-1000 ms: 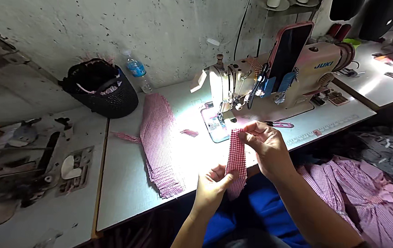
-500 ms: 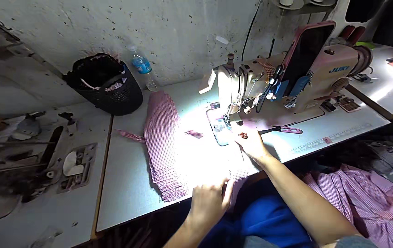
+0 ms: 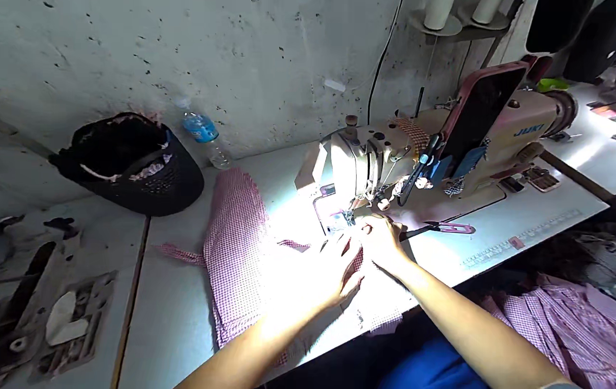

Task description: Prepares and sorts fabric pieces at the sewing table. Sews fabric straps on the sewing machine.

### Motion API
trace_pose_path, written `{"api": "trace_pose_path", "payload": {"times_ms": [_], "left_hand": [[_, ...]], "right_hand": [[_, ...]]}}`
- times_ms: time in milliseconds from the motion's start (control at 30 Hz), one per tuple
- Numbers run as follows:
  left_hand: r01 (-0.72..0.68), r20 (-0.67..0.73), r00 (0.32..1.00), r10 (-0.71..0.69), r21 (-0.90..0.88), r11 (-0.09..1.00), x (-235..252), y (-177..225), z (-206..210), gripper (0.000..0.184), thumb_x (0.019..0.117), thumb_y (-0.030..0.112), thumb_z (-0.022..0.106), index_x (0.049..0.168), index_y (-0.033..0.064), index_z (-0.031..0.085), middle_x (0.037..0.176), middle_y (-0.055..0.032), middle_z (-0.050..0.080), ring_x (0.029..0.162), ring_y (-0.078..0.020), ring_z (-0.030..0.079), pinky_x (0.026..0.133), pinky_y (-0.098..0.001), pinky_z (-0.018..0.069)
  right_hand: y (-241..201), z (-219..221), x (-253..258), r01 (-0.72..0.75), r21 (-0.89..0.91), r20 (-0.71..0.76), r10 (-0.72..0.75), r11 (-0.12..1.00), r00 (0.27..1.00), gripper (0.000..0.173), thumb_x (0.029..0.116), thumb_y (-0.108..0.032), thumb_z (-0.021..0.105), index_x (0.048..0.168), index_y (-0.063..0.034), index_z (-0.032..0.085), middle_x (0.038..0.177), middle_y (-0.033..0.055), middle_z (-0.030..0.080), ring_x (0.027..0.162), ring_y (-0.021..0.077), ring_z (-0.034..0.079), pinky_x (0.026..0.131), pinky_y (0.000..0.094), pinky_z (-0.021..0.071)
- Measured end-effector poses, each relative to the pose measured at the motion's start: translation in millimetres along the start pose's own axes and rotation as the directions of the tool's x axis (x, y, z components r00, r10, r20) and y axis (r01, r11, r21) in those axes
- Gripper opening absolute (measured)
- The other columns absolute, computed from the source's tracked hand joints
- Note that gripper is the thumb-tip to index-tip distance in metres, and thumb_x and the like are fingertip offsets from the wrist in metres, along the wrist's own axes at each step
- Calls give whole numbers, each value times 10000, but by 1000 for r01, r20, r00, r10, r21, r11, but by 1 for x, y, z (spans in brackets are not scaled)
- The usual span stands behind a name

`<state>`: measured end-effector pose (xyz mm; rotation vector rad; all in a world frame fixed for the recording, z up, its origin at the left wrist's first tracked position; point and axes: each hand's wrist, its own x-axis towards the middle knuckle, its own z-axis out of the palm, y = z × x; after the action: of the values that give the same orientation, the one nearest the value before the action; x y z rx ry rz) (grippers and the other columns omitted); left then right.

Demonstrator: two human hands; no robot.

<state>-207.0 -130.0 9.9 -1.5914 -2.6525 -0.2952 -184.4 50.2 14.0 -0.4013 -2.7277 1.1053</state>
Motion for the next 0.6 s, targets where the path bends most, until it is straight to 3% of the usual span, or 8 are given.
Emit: {"api": "trace_pose_path", "payload": {"times_ms": [100, 200, 300, 433, 600], "left_hand": [[-15, -79, 997, 14, -15, 1000, 4, -4, 7, 683, 1037, 556, 354, 1499, 79, 513, 1544, -141, 503, 1436, -296, 472, 1162, -528, 364], [-2, -92, 996, -6, -89, 996, 3, -6, 13, 706, 1031, 566, 372, 1521, 70, 483, 1557, -143, 489, 1448, -306, 456, 1179, -558, 324], [35, -77, 996, -42, -93, 995, 1, -8, 14, 705, 1021, 588, 356, 1527, 115, 486, 1566, -105, 487, 1456, -303, 443, 1171, -580, 310], [76, -38, 996, -81, -124, 989, 4, -4, 12, 692, 1009, 583, 377, 1527, 139, 493, 1581, -90, 470, 1482, -314, 403, 1175, -607, 286], [107, -42, 992, -117, -181, 978, 4, -2, 8, 658, 994, 537, 432, 1525, 155, 501, 1570, -59, 489, 1430, -324, 463, 1135, -629, 308]], "right_hand": [[2, 2, 3, 5, -17, -44, -6, 1000, 999, 223, 938, -259, 684, 1023, -63, 748, 986, 87, 718, 1027, 246, 642, 1025, 528, 384], [17, 7, -2, 208, -39, -172, -212, 977, 962, 189, 948, -227, 654, 1013, -70, 737, 887, 53, 710, 899, 208, 667, 932, 489, 463], [32, 3, -6, 375, -114, -90, -385, 920, 918, 261, 996, -215, 560, 1125, -179, 784, 1034, 32, 727, 1043, 204, 655, 985, 502, 436], [40, -1, -9, 368, -164, -69, -382, 915, 921, 272, 992, -277, 568, 1151, -268, 788, 1048, 23, 695, 1053, 203, 612, 981, 490, 389], [39, 1, -9, 348, -157, -110, -366, 924, 924, 266, 1006, -281, 562, 1138, -275, 793, 1041, 19, 699, 1041, 173, 613, 993, 483, 373]]}}
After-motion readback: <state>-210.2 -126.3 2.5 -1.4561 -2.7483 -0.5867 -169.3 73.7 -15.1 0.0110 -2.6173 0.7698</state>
